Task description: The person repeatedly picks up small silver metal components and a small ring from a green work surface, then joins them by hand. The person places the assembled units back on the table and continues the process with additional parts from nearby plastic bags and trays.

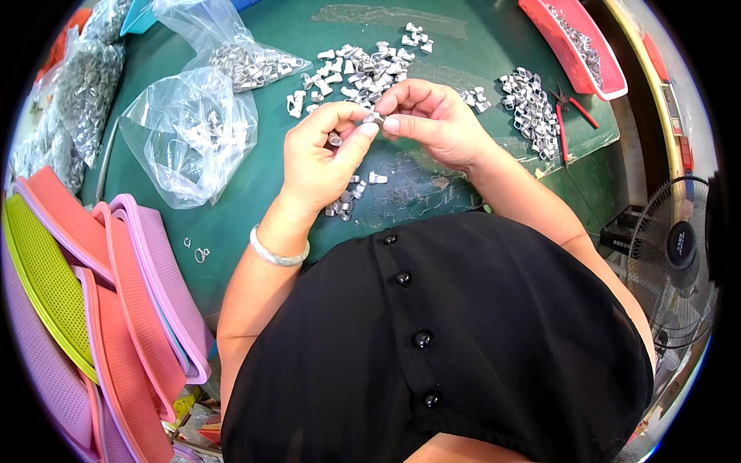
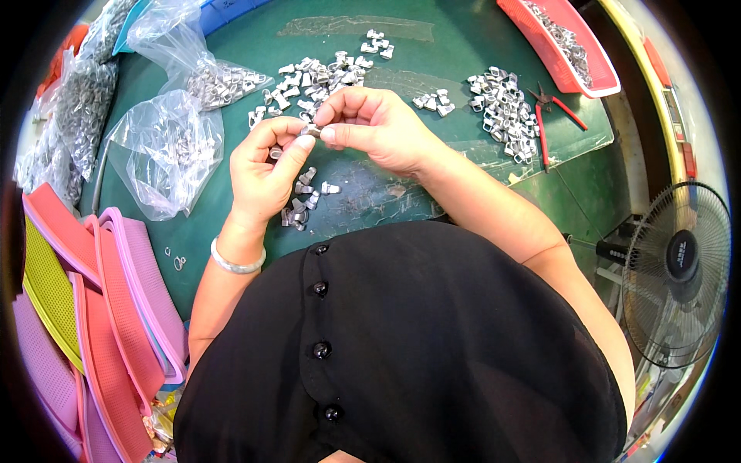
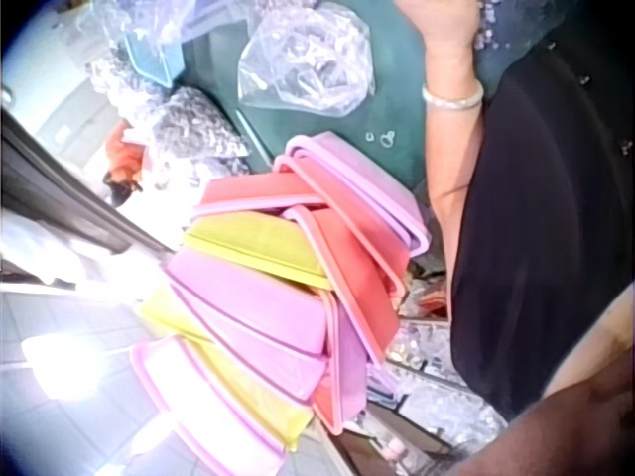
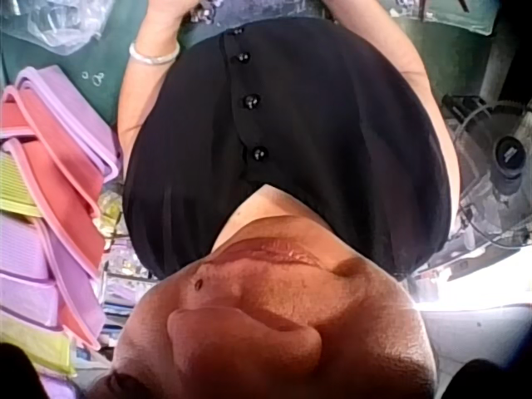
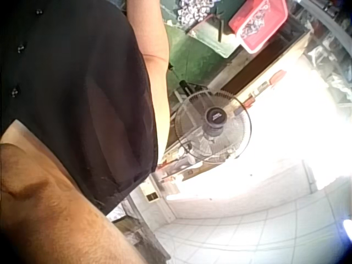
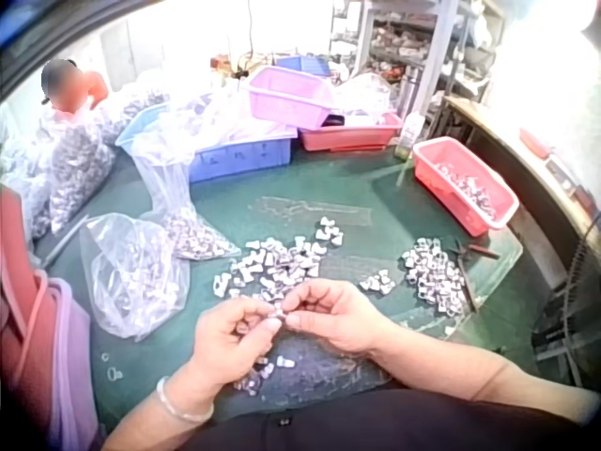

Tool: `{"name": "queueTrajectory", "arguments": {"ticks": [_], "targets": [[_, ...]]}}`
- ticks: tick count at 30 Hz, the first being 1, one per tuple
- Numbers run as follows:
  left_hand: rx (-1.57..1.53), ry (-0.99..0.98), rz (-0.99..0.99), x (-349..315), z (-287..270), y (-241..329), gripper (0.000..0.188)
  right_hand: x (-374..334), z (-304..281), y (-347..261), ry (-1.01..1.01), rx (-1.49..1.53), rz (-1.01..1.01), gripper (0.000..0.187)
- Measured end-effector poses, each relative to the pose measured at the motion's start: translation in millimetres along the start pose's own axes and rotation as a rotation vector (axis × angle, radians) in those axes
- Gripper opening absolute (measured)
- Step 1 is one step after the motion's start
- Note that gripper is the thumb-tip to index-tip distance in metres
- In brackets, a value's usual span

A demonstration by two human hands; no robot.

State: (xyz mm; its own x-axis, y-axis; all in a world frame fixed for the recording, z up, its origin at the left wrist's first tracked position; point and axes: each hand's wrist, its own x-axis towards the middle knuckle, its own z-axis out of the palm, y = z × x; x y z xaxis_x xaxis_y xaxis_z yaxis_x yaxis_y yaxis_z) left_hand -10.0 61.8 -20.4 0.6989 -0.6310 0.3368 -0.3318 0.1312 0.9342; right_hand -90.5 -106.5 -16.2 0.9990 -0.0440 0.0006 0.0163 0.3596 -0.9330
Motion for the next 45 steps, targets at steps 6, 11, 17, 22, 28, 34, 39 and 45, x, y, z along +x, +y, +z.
{"name": "queueTrajectory", "arguments": {"ticks": [6,11,17,22,28,34,39,45], "targets": [[-0.062,-0.02,-0.087,-1.2,-1.7,-7.2,0.012,-2.7,3.1,-9.5,0.044,-0.143,-0.028,0.016],[-0.035,0.01,-0.02,0.0,-0.8,-6.6,0.014,-2.9,4.7,-9.0,0.057,-0.28,-0.125,0.015],[0.024,0.029,0.015,-0.9,-1.0,-8.8,0.019,-2.7,2.7,-9.0,0.021,-0.547,-0.327,0.015],[-0.047,0.025,-0.045,-1.6,-0.2,-8.2,0.02,-2.3,3.4,-8.4,0.012,-0.598,-0.401,0.017],[-0.084,0.006,-0.124,-1.6,-0.9,-1.8,0.019,-2.4,3.6,-9.4,0.009,-0.633,-0.428,0.016],[-0.157,-0.037,-0.162,-0.7,-0.6,-3.3,0.015,-0.9,2.4,-8.7,-0.009,-0.64,-0.483,0.018],[-0.102,-0.005,-0.092,-0.3,0.2,-1.4,0.013,-0.6,1.6,-3.1,0.004,-0.56,-0.438,0.018],[-0.079,0.027,-0.039,-0.7,2.2,-3.8,0.016,-3.1,2.5,-3.1,0.023,-0.526,-0.356,0.018]]}}
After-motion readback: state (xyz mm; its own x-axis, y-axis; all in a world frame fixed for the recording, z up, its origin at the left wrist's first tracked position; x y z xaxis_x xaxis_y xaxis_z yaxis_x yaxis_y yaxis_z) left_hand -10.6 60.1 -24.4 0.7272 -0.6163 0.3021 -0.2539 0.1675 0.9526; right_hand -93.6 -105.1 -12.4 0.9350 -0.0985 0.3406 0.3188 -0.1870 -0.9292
